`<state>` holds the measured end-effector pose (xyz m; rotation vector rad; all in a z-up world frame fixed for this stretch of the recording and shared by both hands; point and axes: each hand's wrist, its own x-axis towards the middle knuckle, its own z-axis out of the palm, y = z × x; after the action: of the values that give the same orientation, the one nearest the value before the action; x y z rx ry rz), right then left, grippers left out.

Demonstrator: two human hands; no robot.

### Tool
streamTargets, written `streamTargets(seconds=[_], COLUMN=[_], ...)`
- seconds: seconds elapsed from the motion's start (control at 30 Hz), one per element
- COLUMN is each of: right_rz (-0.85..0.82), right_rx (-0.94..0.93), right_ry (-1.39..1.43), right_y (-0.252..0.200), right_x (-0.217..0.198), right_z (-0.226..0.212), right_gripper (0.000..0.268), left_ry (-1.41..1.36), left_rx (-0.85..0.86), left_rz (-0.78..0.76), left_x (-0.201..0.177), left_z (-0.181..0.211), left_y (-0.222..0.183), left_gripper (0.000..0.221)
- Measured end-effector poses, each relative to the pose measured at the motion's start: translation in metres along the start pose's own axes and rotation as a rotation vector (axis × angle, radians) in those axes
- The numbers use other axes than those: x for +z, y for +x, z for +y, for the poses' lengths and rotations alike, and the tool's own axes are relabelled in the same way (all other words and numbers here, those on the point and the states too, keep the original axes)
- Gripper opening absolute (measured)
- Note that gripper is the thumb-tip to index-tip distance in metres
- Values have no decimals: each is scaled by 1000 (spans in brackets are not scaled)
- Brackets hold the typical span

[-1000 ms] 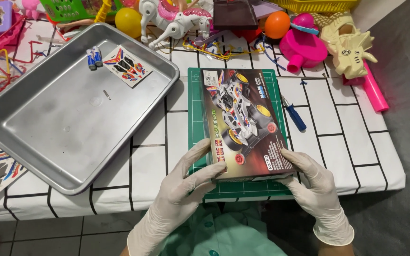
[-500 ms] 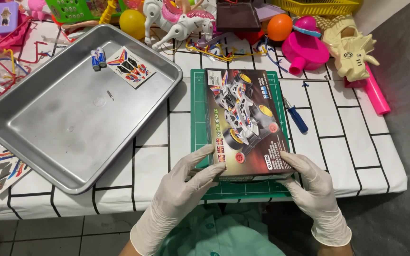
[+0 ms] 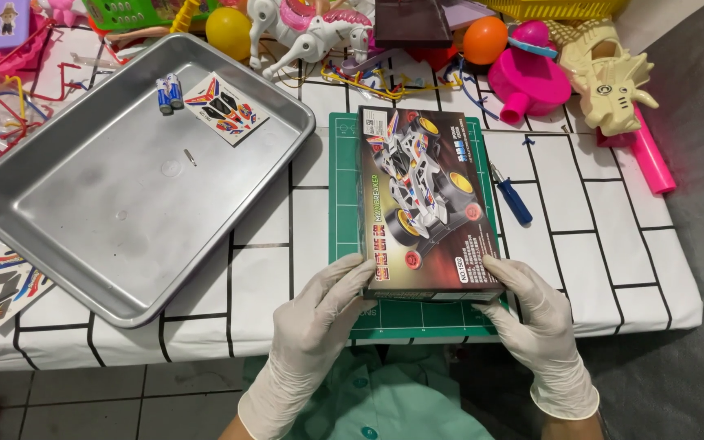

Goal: Assembling a small motorized toy car using a screwdriver and then placing it into its original cardboard packaging box.

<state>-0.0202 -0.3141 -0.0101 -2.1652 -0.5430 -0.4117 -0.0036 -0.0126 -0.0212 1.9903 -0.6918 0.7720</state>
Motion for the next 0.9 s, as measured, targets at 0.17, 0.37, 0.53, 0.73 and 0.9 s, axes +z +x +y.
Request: streamTargets(seconds=[0.17,0.37,0.53,0.73,0.9], right_rz=[3,-16,-11,-22,-44], right_rx=[-1,9,-20,31,34], right_ry=[32,74,72,139,12], right_y=[1,-3,0,2,6], right_x=[1,1,1,-1,-3], right_z=[0,2,1,-3,-8], right_gripper=[55,55,55,50,63], left_ry=[38,100,84,62,115], left_rx=[52,38,-48,-8,12], left_rz=[72,-4,-48,-51,-69], left_x=[12,9,4,1,0], left_z=[-4,-1,3,0,-2], left_y=[-6,-7,-1,5,8], left_gripper=[57,56,57,55,60])
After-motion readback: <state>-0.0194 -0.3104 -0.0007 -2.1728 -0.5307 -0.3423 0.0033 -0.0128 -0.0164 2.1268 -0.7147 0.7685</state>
